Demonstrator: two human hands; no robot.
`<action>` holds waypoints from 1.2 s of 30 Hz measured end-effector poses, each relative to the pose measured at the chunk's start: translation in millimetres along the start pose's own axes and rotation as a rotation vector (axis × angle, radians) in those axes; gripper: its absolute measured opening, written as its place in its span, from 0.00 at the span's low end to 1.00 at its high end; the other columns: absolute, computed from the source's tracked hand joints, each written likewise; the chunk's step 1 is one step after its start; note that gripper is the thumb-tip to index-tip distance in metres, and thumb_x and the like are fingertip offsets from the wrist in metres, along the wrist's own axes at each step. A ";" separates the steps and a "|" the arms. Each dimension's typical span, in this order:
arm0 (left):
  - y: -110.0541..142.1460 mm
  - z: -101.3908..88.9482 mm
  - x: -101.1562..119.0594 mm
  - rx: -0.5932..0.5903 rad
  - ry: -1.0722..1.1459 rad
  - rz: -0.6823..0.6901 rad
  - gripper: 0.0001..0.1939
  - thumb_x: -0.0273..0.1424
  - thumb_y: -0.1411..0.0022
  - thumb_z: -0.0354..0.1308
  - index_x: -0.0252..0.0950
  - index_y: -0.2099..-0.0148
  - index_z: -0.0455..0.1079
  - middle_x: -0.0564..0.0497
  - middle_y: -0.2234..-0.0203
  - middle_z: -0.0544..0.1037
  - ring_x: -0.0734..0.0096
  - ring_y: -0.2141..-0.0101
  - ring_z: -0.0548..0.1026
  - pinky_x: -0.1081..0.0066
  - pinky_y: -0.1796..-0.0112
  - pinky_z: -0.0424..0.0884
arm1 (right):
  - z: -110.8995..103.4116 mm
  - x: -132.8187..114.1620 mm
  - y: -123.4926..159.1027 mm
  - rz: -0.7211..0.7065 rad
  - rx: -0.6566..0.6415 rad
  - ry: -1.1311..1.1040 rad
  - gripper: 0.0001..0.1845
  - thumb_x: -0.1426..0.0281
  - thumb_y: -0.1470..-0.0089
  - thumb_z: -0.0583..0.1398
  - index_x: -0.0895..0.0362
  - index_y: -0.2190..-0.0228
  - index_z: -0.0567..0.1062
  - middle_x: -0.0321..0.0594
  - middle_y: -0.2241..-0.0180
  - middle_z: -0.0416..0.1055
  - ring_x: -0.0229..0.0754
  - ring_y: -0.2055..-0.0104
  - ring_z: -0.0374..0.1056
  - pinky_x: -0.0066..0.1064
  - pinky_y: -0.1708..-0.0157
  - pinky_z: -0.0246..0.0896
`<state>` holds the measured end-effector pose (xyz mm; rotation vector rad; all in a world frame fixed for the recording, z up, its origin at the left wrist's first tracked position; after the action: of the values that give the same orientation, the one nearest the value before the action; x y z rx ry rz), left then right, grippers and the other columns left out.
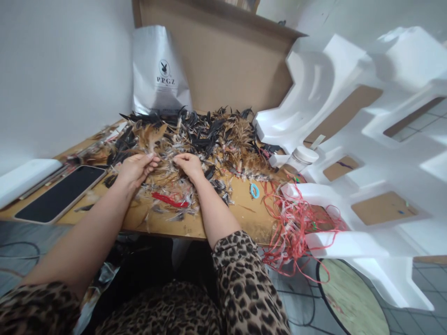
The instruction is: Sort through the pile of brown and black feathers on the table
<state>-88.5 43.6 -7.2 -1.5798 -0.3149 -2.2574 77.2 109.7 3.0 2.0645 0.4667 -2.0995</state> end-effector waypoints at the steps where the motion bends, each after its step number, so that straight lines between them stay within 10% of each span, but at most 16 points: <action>1: -1.0 -2.7 0.8 0.021 0.039 -0.002 0.06 0.28 0.50 0.63 0.29 0.71 0.73 0.48 0.76 0.78 0.83 0.80 0.71 0.83 0.79 0.64 | -2.5 0.1 -1.0 -0.004 -0.007 0.054 0.09 0.68 0.62 0.64 0.60 0.76 0.75 0.32 0.80 0.70 0.30 0.78 0.59 0.25 0.73 0.55; 19: -2.3 -4.7 -2.2 0.016 0.162 -0.056 0.05 0.27 0.49 0.62 0.30 0.69 0.72 0.51 0.76 0.77 0.84 0.81 0.71 0.84 0.81 0.63 | 24.1 -3.6 12.9 -0.238 -0.051 1.116 0.09 0.65 0.52 0.56 0.53 0.71 0.76 0.41 0.64 0.75 0.44 0.62 0.67 0.33 0.64 0.58; 29: -1.3 2.9 -9.9 -0.049 0.094 -0.130 0.05 0.27 0.48 0.62 0.29 0.68 0.72 0.49 0.76 0.78 0.84 0.80 0.71 0.85 0.81 0.63 | -2.7 19.2 -6.7 0.044 0.021 0.063 0.06 0.69 0.57 0.60 0.60 0.77 0.73 0.33 0.79 0.70 0.29 0.80 0.58 0.23 0.76 0.54; 36: 0.4 11.3 -19.9 -0.155 0.028 -0.197 0.07 0.28 0.49 0.63 0.27 0.66 0.74 0.46 0.74 0.79 0.82 0.80 0.73 0.85 0.81 0.65 | 5.1 20.9 -4.4 0.129 -0.038 -0.217 0.08 0.68 0.60 0.62 0.60 0.75 0.72 0.32 0.78 0.71 0.26 0.82 0.57 0.20 0.83 0.45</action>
<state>-72.6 51.0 -22.0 -1.6565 -0.3072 -2.5047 70.2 114.3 -17.2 1.7689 0.3302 -2.1859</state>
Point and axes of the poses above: each hand's wrist, its own y-axis away from the middle knuckle, its own z-axis out of the palm, x = y × z, the point moved 8 cm from there along -y, towards the middle knuckle
